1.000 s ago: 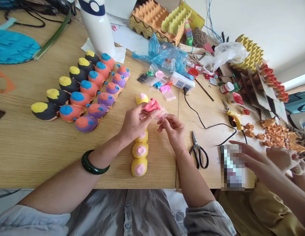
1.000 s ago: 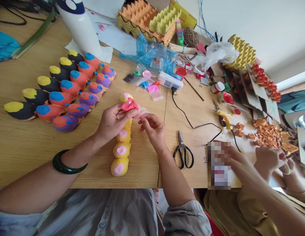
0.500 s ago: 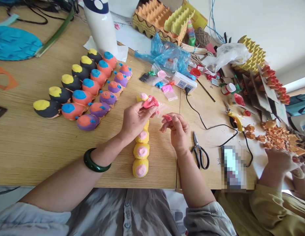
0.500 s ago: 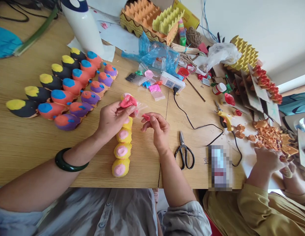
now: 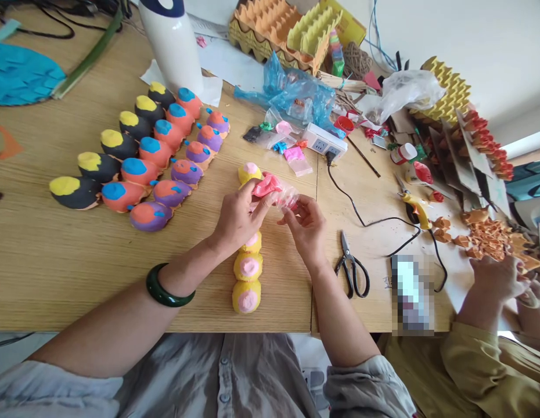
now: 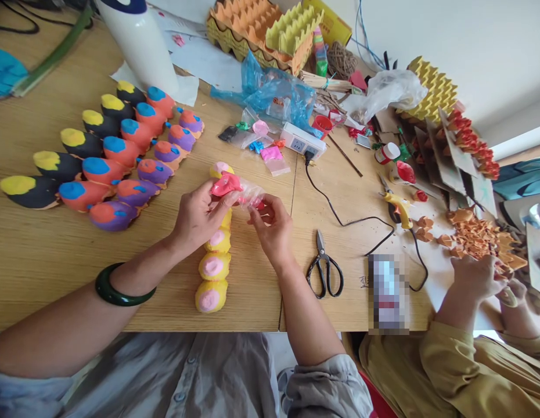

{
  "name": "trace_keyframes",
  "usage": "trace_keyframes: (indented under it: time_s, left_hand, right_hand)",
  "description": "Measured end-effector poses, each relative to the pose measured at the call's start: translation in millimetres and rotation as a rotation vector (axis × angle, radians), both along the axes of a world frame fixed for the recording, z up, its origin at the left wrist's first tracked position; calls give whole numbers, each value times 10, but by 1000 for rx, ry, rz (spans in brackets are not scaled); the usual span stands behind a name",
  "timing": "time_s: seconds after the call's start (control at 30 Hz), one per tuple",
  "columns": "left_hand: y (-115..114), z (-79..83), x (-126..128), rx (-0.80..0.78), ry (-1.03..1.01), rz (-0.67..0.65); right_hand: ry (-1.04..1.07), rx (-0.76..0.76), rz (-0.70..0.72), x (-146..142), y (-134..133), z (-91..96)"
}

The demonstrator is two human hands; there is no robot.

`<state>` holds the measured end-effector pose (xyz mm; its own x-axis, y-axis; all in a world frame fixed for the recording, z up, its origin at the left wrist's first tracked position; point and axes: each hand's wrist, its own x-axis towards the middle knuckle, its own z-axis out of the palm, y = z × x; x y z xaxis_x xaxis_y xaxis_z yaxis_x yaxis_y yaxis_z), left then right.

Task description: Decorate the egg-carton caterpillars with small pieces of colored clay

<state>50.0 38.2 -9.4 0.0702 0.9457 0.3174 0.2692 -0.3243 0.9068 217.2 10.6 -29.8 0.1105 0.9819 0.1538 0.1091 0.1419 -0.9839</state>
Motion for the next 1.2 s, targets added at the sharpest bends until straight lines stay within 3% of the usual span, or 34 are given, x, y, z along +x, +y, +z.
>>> trace_keyframes:
  time_s: [0.2, 0.43, 0.6, 0.7, 0.93, 1.2]
  left_hand:
    - [9, 49, 4, -90, -75, -4]
    - [-2, 138, 6, -257, -199, -100]
    - [-22, 129, 5, -249, -205, -44]
    - [-14, 88, 8, -190, -178, -28]
    - [8, 42, 16, -231, -217, -30]
    - [-6, 42, 38, -96, -118, 29]
  right_hand:
    - [-115, 109, -45, -26, -52, 13]
    - [-190, 238, -66, -31, -82, 12]
    - [45, 100, -65, -27, -36, 9]
    - [70, 41, -53, -17, -16, 0]
    - [-25, 97, -44, -15, -45, 21]
    - [201, 16, 4, -17, -25, 106]
